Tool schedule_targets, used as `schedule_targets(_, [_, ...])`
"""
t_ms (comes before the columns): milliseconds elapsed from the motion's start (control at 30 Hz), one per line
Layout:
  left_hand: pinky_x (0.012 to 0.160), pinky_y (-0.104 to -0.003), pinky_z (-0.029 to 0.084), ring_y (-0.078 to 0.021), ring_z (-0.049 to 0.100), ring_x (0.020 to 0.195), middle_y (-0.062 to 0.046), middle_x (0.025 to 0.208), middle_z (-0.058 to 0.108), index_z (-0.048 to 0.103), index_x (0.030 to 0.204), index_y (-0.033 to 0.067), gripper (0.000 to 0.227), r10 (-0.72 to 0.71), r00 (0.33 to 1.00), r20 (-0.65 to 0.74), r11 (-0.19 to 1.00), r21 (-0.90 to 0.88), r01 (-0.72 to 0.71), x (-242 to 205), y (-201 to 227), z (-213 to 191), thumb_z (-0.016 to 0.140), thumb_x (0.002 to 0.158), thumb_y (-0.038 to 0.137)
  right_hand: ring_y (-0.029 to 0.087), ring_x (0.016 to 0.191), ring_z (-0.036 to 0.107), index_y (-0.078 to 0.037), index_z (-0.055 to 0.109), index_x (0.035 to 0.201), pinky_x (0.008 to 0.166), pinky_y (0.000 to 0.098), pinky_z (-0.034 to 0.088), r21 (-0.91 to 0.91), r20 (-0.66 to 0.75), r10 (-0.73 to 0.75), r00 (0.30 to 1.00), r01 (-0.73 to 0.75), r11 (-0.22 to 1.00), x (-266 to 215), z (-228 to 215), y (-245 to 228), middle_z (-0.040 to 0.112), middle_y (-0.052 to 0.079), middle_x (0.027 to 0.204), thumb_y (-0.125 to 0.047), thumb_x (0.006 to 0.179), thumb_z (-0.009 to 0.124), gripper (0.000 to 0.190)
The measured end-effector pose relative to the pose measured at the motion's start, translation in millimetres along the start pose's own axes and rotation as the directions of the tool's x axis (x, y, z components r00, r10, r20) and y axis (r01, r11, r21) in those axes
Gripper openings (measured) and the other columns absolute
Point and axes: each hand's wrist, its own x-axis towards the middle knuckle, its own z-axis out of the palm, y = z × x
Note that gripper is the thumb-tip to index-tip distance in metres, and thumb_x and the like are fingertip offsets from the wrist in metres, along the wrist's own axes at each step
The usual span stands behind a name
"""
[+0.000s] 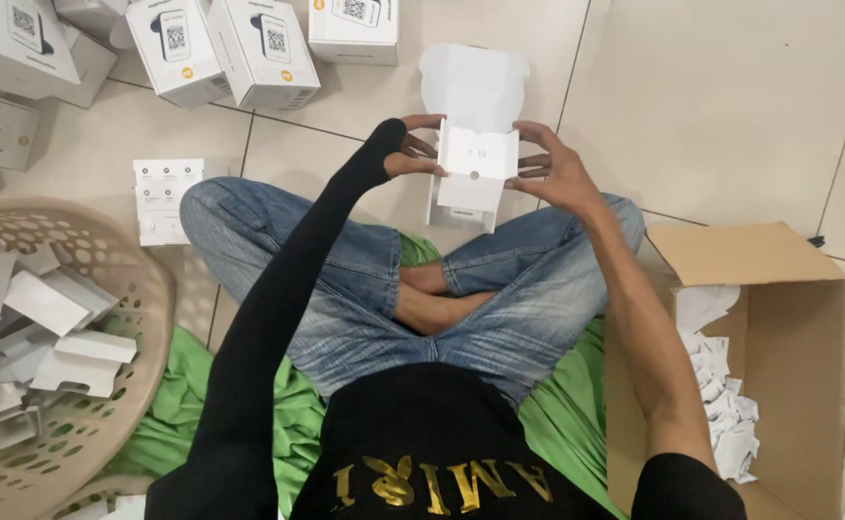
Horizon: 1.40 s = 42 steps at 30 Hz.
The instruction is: The person sits on the floor and folds flat white cardboard boxes into shape, pressing the flaps together. They take printed paper inserts from a cardboard carton and place an insert into each box, setting finished boxes onto a growing pile of closed boxes on the floor.
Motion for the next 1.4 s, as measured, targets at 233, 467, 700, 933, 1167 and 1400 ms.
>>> schedule_targets(233, [0.085, -0.036, 0.061, -0.0262, 0.073, 0.111, -0.018, 0.146, 0.058, 0.047, 0.151, 0.005, 0.094, -0.065, 0.997, 0.042, 0.998, 0.006, 0.065, 2, -15, 12, 0.091, 0.07, 0.025, 0.03, 0.113, 0.072, -0.014, 0.047, 0.147, 0.09, 0.0421, 0.063, -0.007, -0.027, 0.036, 0.999, -0.036, 0.999, 3, 20, 25, 0.059, 0.015, 0.145, -0.01, 0.073, 0.086, 0.084])
schedule_targets(467, [0.092, -0.041, 0.059, -0.0295, 0.07, 0.117, -0.018, 0.145, 0.058, 0.046, 0.152, 0.0056, 0.096, -0.078, 0.996, 0.032, 0.982, 0.176, 0.071, 7, -17, 13, 0.093, 0.072, 0.032, 0.032, 0.113, 0.073, -0.012, 0.048, 0.148, 0.09, 0.0414, 0.063, -0.046, -0.046, 0.008, 0.999, -0.01, 0.999, 1, 20, 22, 0.059, 0.016, 0.144, -0.006, 0.074, 0.084, 0.082])
schedule_targets(700, [0.097, -0.045, 0.057, -0.0361, 0.059, 0.128, -0.023, 0.145, 0.055, 0.038, 0.154, 0.0027, 0.096, -0.042, 0.998, 0.052, 0.999, 0.006, 0.042, 7, -25, 17, 0.09, 0.078, 0.032, 0.032, 0.117, 0.071, -0.011, 0.046, 0.15, 0.084, 0.0385, 0.064, 0.013, -0.038, 0.052, 0.998, -0.051, 0.999, -4, 14, 18, 0.056, 0.017, 0.146, -0.006, 0.076, 0.082, 0.082])
schedule_targets(933, [0.098, -0.041, 0.058, -0.0297, 0.07, 0.117, -0.02, 0.137, 0.06, 0.048, 0.148, 0.0002, 0.095, 0.066, 0.997, 0.046, 0.959, 0.273, -0.076, 18, -58, 30, 0.093, 0.071, 0.03, 0.032, 0.114, 0.074, -0.011, 0.05, 0.148, 0.088, 0.0386, 0.064, -0.176, -0.069, 0.015, 0.997, -0.027, 0.984, -8, 32, 23, 0.059, 0.015, 0.145, -0.006, 0.075, 0.087, 0.082])
schedule_targets(1167, [0.077, -0.041, 0.061, -0.0286, 0.072, 0.094, -0.017, 0.126, 0.055, 0.035, 0.15, -0.0003, 0.109, 0.019, 0.993, -0.117, 0.985, 0.172, 0.002, 14, -46, 44, 0.095, 0.062, 0.025, 0.035, 0.116, 0.071, -0.015, 0.023, 0.162, 0.082, 0.0376, 0.065, 0.186, -0.147, 0.04, 0.988, -0.012, 0.982, -5, 40, 76, 0.044, 0.022, 0.154, -0.008, 0.082, 0.085, 0.101])
schedule_targets(1400, [0.077, -0.04, 0.062, -0.0322, 0.071, 0.093, -0.029, 0.13, 0.053, 0.008, 0.155, -0.0026, 0.139, -0.138, 0.977, -0.162, 0.989, 0.032, 0.145, 87, -169, 63, 0.098, 0.058, 0.038, 0.038, 0.116, 0.068, -0.01, 0.02, 0.161, 0.088, 0.044, 0.062, 0.237, -0.184, 0.135, 0.974, -0.09, 0.967, 58, 47, 137, 0.051, 0.028, 0.149, -0.022, 0.084, 0.085, 0.101])
